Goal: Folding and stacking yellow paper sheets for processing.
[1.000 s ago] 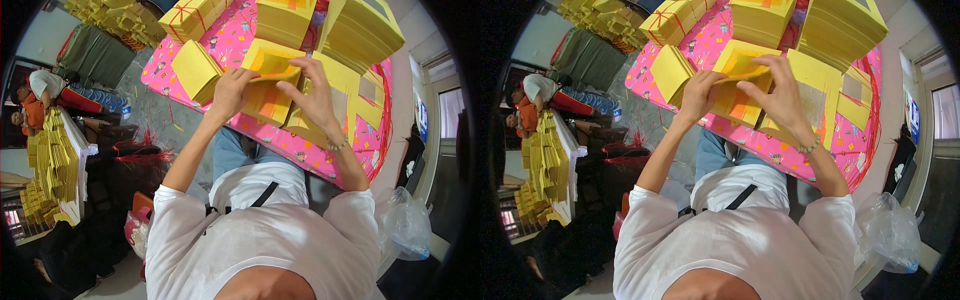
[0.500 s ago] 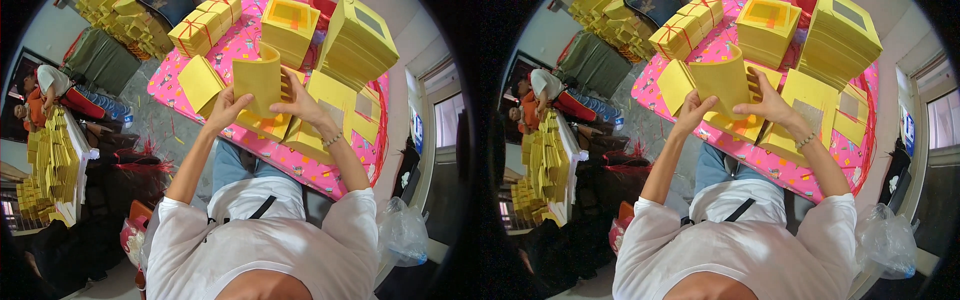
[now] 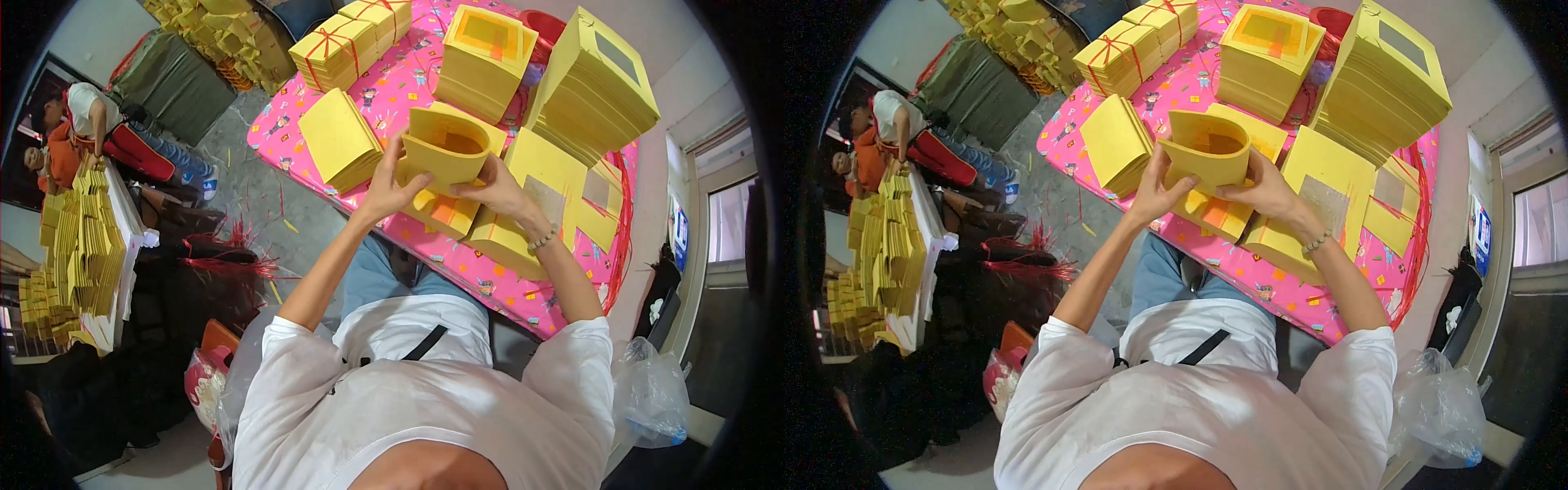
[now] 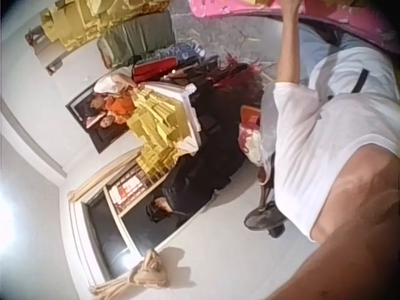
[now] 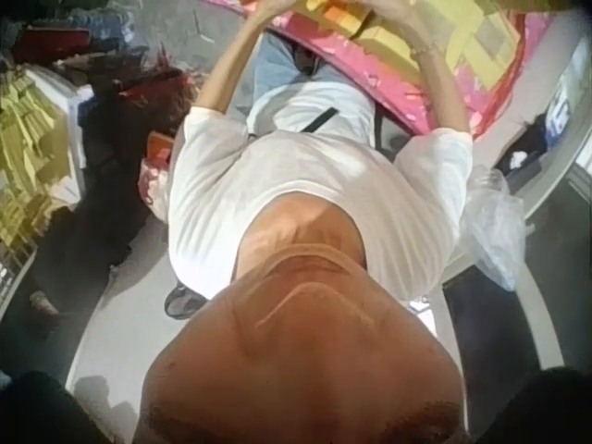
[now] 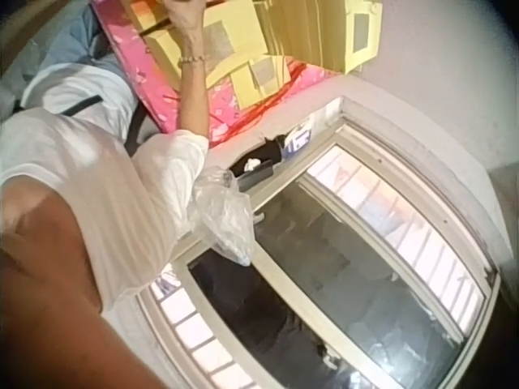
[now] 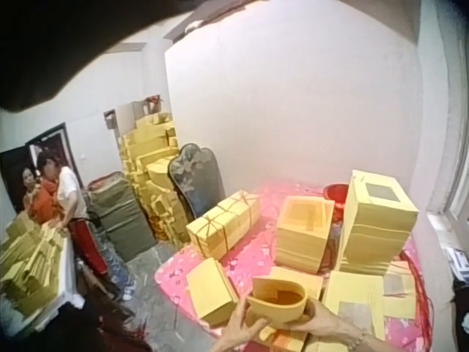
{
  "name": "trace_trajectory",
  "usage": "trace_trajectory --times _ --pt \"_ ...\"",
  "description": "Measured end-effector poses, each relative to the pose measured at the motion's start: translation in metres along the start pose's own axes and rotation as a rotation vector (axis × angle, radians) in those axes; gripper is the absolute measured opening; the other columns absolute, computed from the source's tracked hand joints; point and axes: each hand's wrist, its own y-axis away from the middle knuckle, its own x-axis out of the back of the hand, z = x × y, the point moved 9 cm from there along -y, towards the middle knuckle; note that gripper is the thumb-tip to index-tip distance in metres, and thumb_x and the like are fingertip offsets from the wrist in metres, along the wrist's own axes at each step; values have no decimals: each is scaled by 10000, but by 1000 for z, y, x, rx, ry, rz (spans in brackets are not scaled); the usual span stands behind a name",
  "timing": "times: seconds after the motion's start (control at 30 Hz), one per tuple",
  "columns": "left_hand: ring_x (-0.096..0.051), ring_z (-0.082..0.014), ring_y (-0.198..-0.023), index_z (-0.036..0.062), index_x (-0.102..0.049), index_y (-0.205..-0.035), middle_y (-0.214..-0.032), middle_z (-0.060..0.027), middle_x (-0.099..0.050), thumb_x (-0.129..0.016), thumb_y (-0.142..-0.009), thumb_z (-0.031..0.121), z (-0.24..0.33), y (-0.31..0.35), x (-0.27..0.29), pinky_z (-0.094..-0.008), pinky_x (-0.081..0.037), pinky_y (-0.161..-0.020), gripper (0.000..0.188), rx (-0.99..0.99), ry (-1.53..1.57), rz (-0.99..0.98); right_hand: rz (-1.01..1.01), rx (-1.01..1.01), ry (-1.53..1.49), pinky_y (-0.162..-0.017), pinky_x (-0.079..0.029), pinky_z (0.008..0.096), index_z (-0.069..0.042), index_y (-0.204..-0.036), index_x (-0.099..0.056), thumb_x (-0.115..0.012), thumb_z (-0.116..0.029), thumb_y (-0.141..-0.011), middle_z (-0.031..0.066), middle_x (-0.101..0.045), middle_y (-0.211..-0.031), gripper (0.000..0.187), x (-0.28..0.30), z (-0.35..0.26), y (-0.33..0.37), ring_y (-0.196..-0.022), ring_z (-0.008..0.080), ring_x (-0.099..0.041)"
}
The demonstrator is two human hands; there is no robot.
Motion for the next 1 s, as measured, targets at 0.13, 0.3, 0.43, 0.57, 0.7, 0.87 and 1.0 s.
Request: trace_trajectory --times 0.13,0.3,0.43,0.57,0.7,0.87,1.0 --pt "-487 -196 -1122 5 -371 -1313 -1190 -125 -505 -644 -822 120 -15 3 -11 -333 -390 -954 573 63 89 -105 67 -1 79 -992 -386 321 -7 -1251 -450 -751 -50 -731 58 -546 -1189 603 5 -2 2 -1130 153 -496" --pt "-501 -176 -1101 -4 -382 -1296 -1175 -109 -527 -631 -838 120 -17 -14 -15 -316 -397 -947 536 116 142 -131 121 -15 169 -895 -460 304 19 -1274 -429 -748 -126 -737 99 -546 -1191 641 17 -14 -3 -1038 173 -559" --pt "-496 -166 -1116 -9 -389 -1280 -1201 -111 -525 -635 -841 113 -2 -30 -21 -307 -401 -951 518 298 276 -188 170 24 78 -884 -463 303 28 -1260 -435 -703 -113 -783 98 -575 -1147 565 30 -24 -7 -1031 159 -562" --pt "-509 -169 -1112 -12 -382 -1282 -1198 -120 -541 -622 -841 94 7 -35 -25 -313 -404 -953 513 482 282 -255 138 -89 6 -863 -470 286 15 -1237 -456 -688 -161 -804 77 -596 -1104 522 26 -28 -5 -1000 150 -577" --pt "-530 -172 -1088 1 -400 -1290 -1190 -110 -551 -557 -886 151 5 -33 -30 -312 -421 -930 459 545 306 -296 105 -242 -33 -876 -460 265 5 -1242 -441 -685 -208 -811 71 -581 -1146 539 27 -15 -1 -1032 124 -562" --pt "-552 -167 -1049 11 -421 -1290 -1170 -97 -562 -491 -931 201 -6 -27 -33 -302 -455 -881 411 785 400 -216 75 -289 -284 -847 -482 280 -12 -1205 -487 -677 -243 -825 73 -605 -1103 483 22 -10 2 -975 128 -593" --pt "-560 -165 -1036 19 -416 -1300 -1172 -90 -560 -471 -943 184 -7 -27 -35 -300 -468 -865 397 801 397 -229 73 -294 -336 -851 -484 284 -8 -1213 -481 -668 -235 -834 75 -599 -1121 479 19 -9 2 -990 135 -592"
